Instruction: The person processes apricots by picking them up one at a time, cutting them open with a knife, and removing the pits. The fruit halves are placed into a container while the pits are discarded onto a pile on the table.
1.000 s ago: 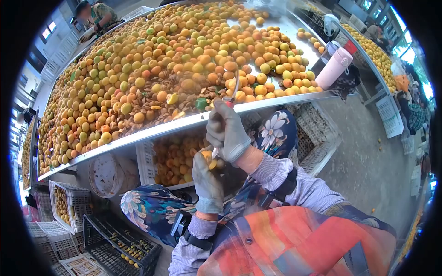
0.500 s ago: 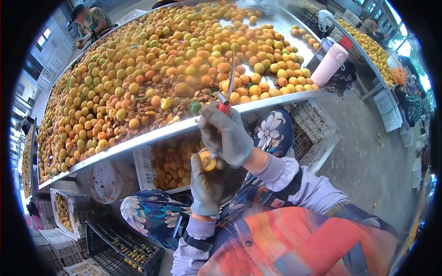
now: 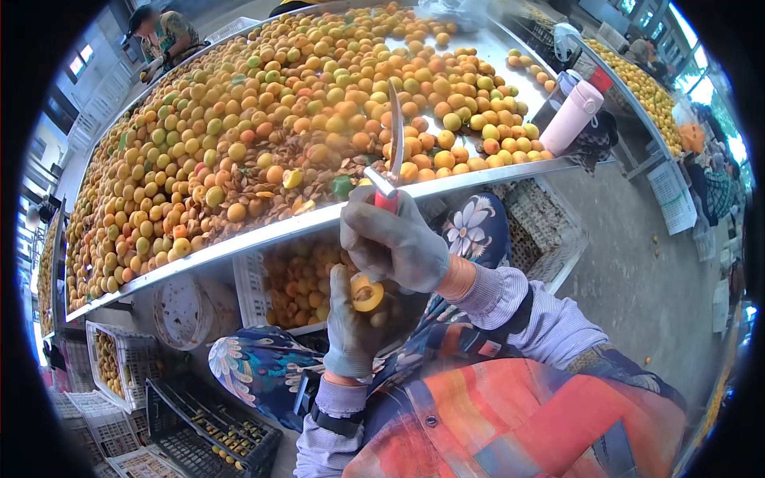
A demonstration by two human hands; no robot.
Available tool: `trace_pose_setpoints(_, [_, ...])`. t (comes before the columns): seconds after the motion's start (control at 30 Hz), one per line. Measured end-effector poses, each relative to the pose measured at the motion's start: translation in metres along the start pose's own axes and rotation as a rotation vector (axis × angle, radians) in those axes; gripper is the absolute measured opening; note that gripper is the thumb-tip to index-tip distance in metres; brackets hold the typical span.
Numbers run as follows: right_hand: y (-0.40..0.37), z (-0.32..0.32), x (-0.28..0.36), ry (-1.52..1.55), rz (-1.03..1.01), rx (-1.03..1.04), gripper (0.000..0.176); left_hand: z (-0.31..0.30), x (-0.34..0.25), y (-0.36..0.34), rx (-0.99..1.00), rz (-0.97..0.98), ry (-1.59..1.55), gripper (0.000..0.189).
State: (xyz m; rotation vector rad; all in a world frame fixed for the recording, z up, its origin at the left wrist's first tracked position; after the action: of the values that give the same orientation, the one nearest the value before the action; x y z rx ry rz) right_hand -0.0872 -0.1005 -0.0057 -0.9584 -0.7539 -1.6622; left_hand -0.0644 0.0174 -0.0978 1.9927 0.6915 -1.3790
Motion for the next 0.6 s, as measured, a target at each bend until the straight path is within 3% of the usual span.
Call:
trace_pose_setpoints(0.07, [0.000, 0.000, -0.006, -0.037, 0.044, 0.026, 0.023, 0.001, -0.002, 0.000, 0.002, 0.108, 0.025, 0.049])
trace_pose_setpoints(0.13, [0.000, 0.004, -0.006, -0.007, 0.007, 0.085, 0.023, 0.033, 0.040, -0.010, 0.028, -0.675, -1.448, 0.062])
trace_pose_setpoints(0.17, [0.001, 0.003, -0.007, -0.007, 0.008, 0.086, 0.023, 0.032, 0.035, -0.009, 0.028, -0.675, -1.449, 0.062])
trace_pose_setpoints(0.33, [0.003, 0.002, -0.016, 0.095, 0.089, 0.261, 0.024, 0.018, -0.021, 0.004, 0.257, 0.119, 0.097, 0.061])
trace_pose_setpoints(0.37, [0.004, 0.001, -0.018, 0.097, 0.091, 0.259, 0.024, 0.020, -0.012, 0.002, 0.259, 0.115, 0.096, 0.061])
trace_pose_setpoints(0.43, [-0.001, 0.020, -0.017, 0.525, 0.189, 0.535, 0.018, 0.024, -0.008, 0.000, 0.292, 0.258, 0.145, 0.058])
trace_pose_setpoints(0.47, [-0.004, 0.020, -0.017, 0.526, 0.187, 0.532, 0.018, 0.025, -0.004, -0.004, 0.295, 0.258, 0.144, 0.058])
trace_pose_setpoints(0.53, [-0.006, 0.005, -0.017, -0.064, 0.032, 0.290, 0.014, 0.026, -0.002, -0.003, 0.319, -0.029, -0.018, 0.060])
trace_pose_setpoints(0.6, [-0.010, 0.002, -0.022, -0.012, 0.003, 0.300, 0.013, 0.031, 0.007, -0.001, 0.333, -0.047, -0.030, 0.059])
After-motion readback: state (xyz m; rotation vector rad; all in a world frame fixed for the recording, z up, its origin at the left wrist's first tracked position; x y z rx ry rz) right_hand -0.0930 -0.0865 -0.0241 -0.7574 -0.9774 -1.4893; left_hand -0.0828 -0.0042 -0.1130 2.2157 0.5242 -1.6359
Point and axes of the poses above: each hand's wrist, its own y-axis towards the middle knuckle, its own z-axis out of the palm, x = y × z, the point moved 7 cm from there along y, towards the middle knuckle, and after that the axes turned 4 degrees about -y, right-handed, at the moved point
